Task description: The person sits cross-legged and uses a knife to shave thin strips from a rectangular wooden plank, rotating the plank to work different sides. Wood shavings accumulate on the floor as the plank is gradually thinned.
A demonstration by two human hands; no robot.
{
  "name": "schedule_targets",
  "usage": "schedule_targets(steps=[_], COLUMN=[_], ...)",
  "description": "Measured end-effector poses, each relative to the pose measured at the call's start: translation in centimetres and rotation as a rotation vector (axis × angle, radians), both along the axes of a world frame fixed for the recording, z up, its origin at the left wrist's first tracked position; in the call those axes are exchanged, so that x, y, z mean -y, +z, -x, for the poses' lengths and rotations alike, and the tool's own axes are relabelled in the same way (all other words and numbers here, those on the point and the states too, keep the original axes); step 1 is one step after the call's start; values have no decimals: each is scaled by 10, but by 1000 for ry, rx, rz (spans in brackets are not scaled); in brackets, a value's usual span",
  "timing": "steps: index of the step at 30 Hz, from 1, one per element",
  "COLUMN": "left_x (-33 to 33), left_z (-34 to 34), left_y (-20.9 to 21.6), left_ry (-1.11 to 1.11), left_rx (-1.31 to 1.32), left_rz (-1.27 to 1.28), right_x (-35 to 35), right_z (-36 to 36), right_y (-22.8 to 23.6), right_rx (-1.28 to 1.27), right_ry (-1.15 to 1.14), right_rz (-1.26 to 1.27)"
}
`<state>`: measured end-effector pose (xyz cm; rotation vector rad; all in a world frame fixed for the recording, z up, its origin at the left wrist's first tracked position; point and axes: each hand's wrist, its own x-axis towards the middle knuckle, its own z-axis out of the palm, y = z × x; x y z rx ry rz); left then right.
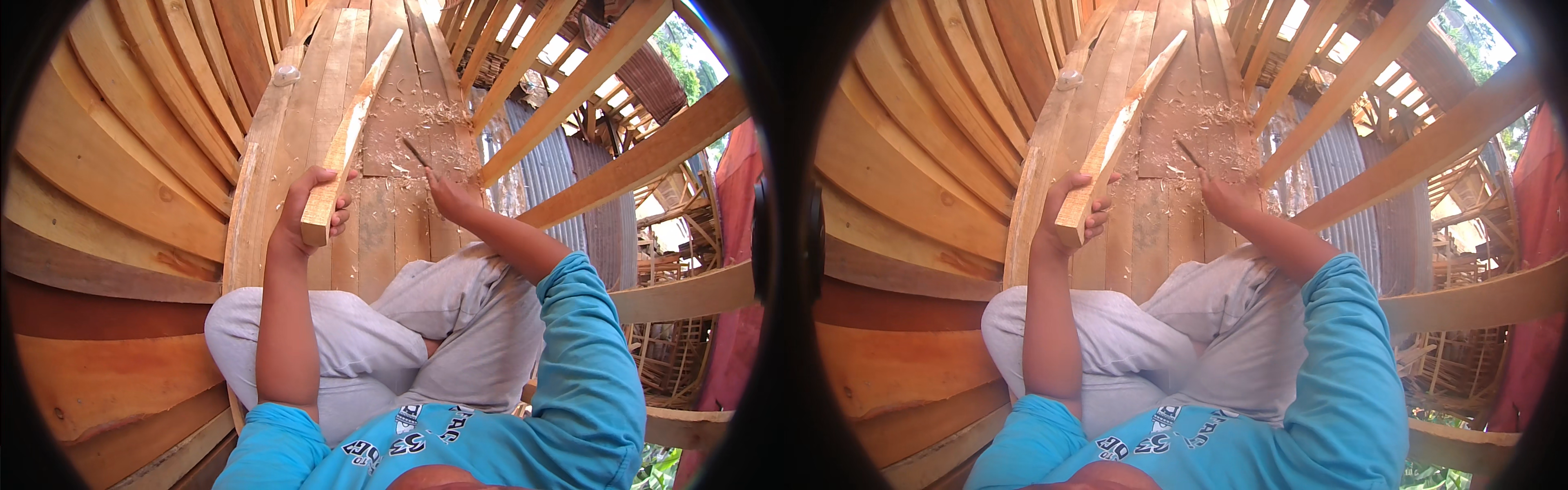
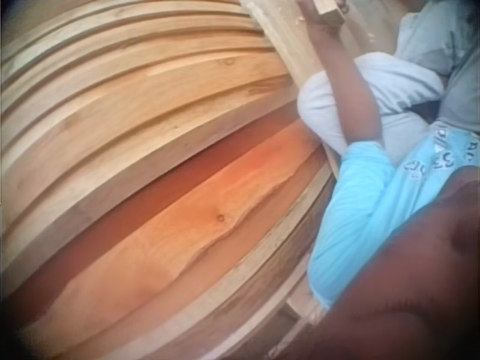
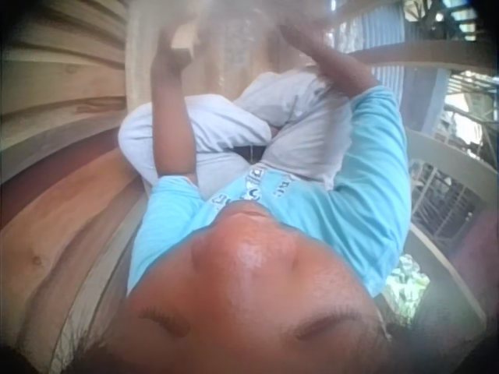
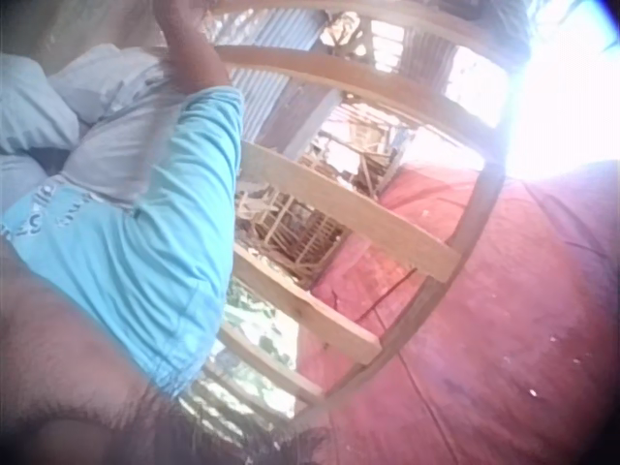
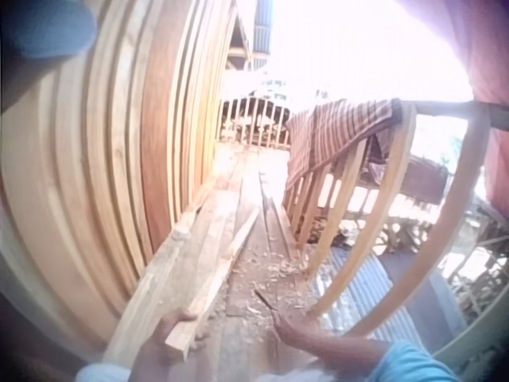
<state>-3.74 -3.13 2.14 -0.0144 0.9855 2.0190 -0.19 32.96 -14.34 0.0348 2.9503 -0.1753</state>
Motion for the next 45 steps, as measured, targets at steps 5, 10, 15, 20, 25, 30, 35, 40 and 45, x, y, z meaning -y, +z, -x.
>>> schedule_targets(steps=[5, 10, 15, 20, 25, 30, 35, 40, 45], left_x=[-3, -5, -1, -6, -8, -8, -2, -18, -7], left_z=[3, -4, -3, -4, -5, -4, -4, -3, -3], left_y=[-5, 0, -1, -1, -1, 0, -2, -1, -7], left_ry=[-32, 1, 20, 15, -8, -12, 21, -21, 6], left_rx=[0, -13, -6, -18, -17, -31, -31, -11, 18], left_rz=[-23, 11, 23, 31, 8, 13, 51, -10, 14], right_x=[37, 2, -47, 19, 22, -79, -48, -70, -20], right_z=[-20, -5, -11, -26, -20, -17, 12, 38, 91], right_y=[-44, -51, -51, -26, -28, -36, -41, -71, -27], right_rx=[-108, 80, 92, -168, 130, 291, -52, -264, -77], right_ry=[369, -419, -122, 59, -349, -397, -470, -203, -239], right_rz=[-220, 116, -629, -449, 55, -483, -374, -151, 72])
